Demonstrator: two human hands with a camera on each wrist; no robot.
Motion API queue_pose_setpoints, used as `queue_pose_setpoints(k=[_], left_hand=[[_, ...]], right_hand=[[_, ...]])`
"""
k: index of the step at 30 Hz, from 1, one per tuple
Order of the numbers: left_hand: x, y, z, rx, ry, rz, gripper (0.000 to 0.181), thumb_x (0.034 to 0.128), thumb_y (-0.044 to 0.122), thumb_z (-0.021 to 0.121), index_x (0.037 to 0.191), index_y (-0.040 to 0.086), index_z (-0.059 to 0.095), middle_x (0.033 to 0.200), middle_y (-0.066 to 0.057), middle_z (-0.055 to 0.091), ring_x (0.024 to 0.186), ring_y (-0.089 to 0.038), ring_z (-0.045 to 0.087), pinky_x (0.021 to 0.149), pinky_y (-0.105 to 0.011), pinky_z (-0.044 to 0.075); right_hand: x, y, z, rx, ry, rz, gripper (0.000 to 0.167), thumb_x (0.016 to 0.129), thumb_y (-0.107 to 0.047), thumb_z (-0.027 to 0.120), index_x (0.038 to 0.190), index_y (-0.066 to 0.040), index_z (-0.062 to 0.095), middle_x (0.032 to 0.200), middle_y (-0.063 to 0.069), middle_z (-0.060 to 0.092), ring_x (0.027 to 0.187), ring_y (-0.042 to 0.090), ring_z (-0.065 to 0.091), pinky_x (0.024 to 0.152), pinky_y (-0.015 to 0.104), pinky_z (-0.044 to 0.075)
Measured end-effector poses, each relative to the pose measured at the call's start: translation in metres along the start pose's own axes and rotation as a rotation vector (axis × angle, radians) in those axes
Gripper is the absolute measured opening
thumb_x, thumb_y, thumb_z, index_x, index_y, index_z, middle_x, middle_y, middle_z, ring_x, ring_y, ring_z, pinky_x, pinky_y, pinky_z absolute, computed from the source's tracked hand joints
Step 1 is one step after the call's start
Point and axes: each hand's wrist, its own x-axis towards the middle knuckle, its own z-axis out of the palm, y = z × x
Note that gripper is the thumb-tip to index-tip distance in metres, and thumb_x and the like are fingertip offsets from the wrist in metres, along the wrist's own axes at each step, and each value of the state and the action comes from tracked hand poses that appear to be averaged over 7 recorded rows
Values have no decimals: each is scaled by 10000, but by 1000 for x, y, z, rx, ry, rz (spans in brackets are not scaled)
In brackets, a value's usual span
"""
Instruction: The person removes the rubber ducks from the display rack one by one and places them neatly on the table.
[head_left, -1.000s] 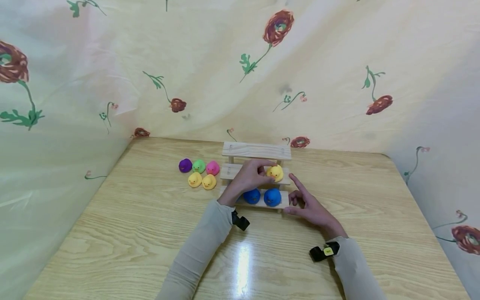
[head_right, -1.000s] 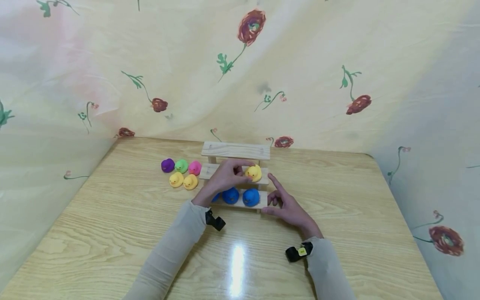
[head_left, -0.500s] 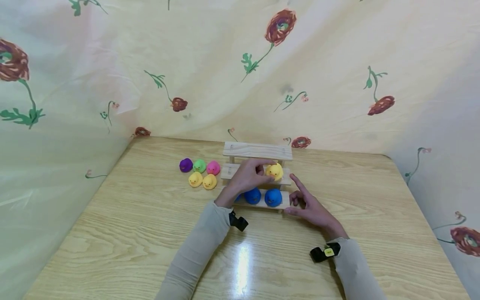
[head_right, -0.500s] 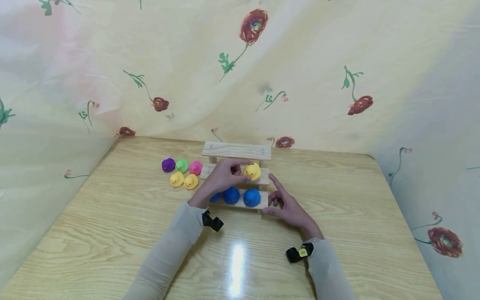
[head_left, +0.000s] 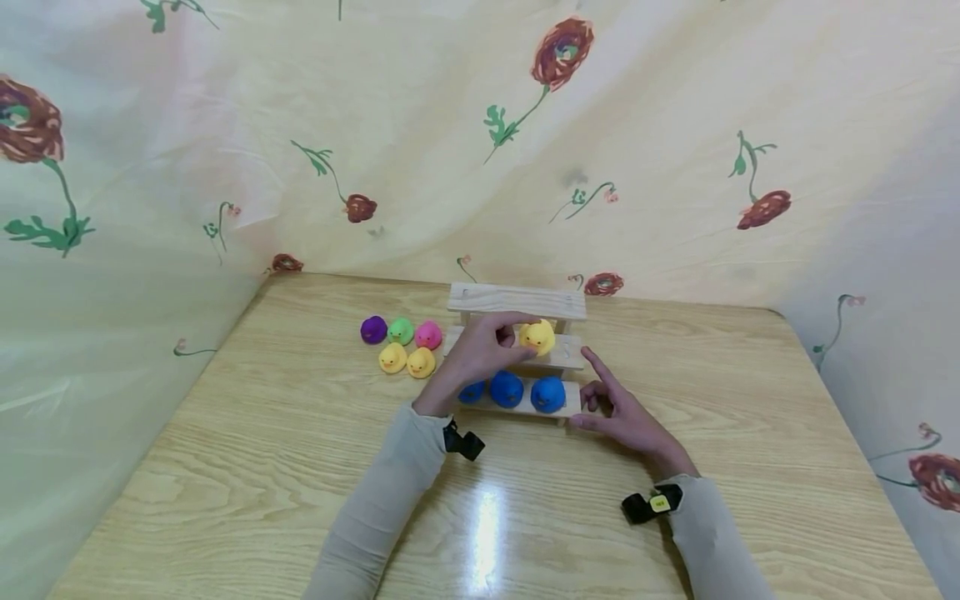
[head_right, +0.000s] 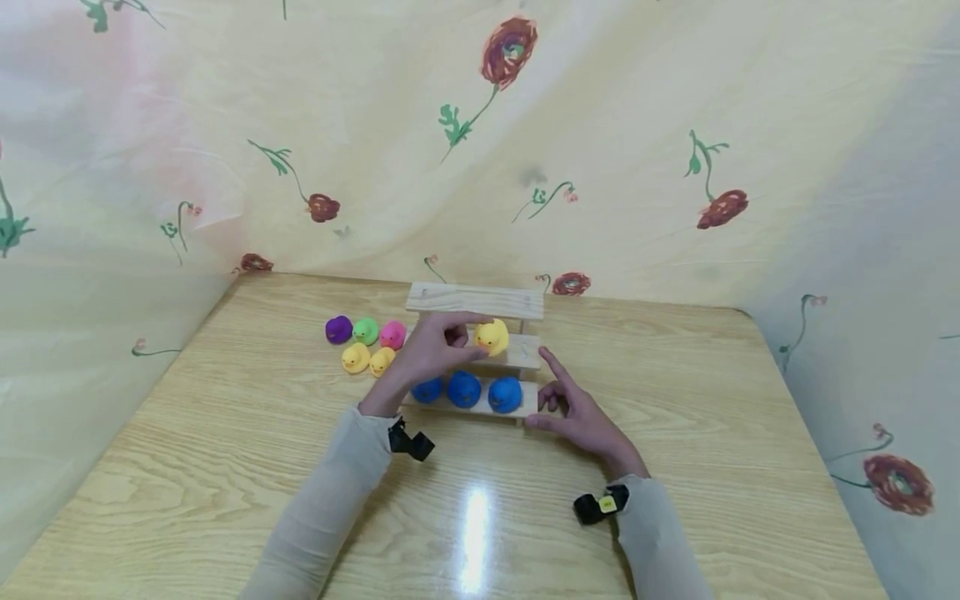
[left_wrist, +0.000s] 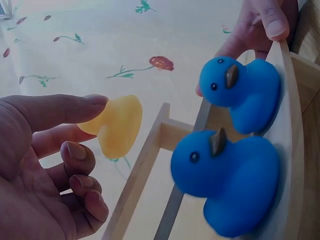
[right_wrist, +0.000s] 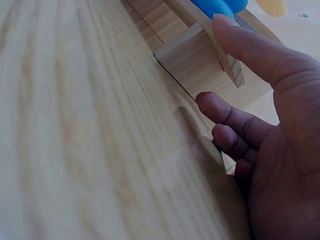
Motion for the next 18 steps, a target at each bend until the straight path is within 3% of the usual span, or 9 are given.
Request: queue_pose_setpoints(k=[18], left_hand=[[-19, -13, -30, -54, 82, 53, 376, 881, 111, 757, 1245, 42, 691, 643, 22, 411, 598, -142, 400, 579, -209, 322]], right_hand=[[-1, 4, 2, -6, 7, -29, 986, 923, -101, 708, 1622, -304, 42, 986, 142, 586, 895, 200, 481, 763, 248, 377]])
